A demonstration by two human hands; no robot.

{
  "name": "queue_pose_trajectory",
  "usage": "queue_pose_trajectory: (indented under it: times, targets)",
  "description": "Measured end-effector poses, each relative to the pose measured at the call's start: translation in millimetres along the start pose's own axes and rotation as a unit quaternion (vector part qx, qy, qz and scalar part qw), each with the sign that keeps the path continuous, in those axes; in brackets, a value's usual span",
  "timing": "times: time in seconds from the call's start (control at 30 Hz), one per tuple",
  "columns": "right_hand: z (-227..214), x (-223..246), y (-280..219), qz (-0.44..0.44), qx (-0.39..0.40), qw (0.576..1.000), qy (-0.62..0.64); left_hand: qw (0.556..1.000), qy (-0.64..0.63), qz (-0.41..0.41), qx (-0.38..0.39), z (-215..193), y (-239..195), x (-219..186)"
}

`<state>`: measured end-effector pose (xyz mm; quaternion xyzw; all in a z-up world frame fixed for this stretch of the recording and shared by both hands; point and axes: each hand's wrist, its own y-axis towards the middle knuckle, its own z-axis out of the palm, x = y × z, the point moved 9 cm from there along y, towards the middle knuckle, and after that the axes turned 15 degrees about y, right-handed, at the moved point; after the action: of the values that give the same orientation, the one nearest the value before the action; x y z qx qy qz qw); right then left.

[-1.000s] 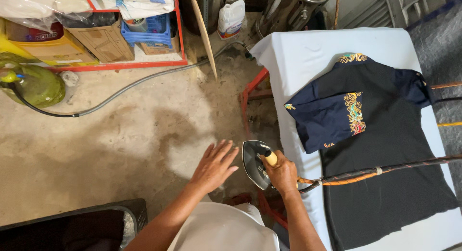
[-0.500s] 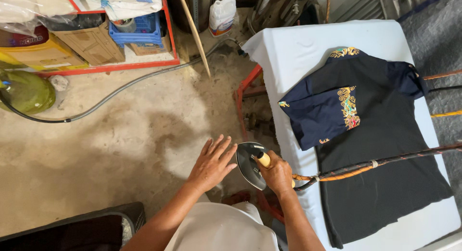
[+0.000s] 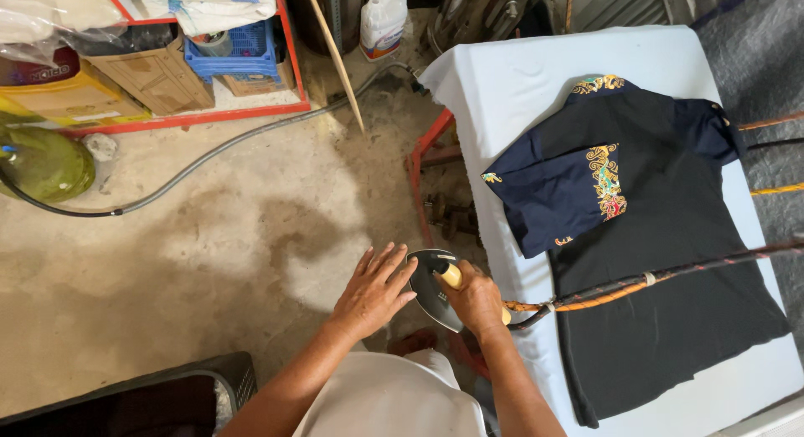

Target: The person irons a shirt on a table using an iron, folds the sleeves and the body of the shirt by hand, and then irons the folded garment.

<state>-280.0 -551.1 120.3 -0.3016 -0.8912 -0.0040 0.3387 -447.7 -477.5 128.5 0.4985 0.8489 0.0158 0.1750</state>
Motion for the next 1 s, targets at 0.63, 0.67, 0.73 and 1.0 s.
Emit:
queue_pose_trajectory:
  times: [0.63, 0.67, 0.73, 1.0]
  targets:
    - [6, -7, 0, 0.036, 0.030, 0.999, -0.013, 1.000, -0.009, -0.007, -0.001, -6, -3, 0]
    - [5, -4, -1, 0.014, 0.021, 1.000, -0.007, 1.000, -0.010, -0.007, -0.004, -7, -4, 0]
    - [3, 2, -2, -0.032, -0.002, 0.999, 0.020, 1.000, -0.008, -0.008, -0.008, -9, -3, 2]
    - [11, -13, -1, -0.033, -0.007, 0.999, -0.012, 1.000, -0.003, 0.003, -0.012, -10, -2, -2]
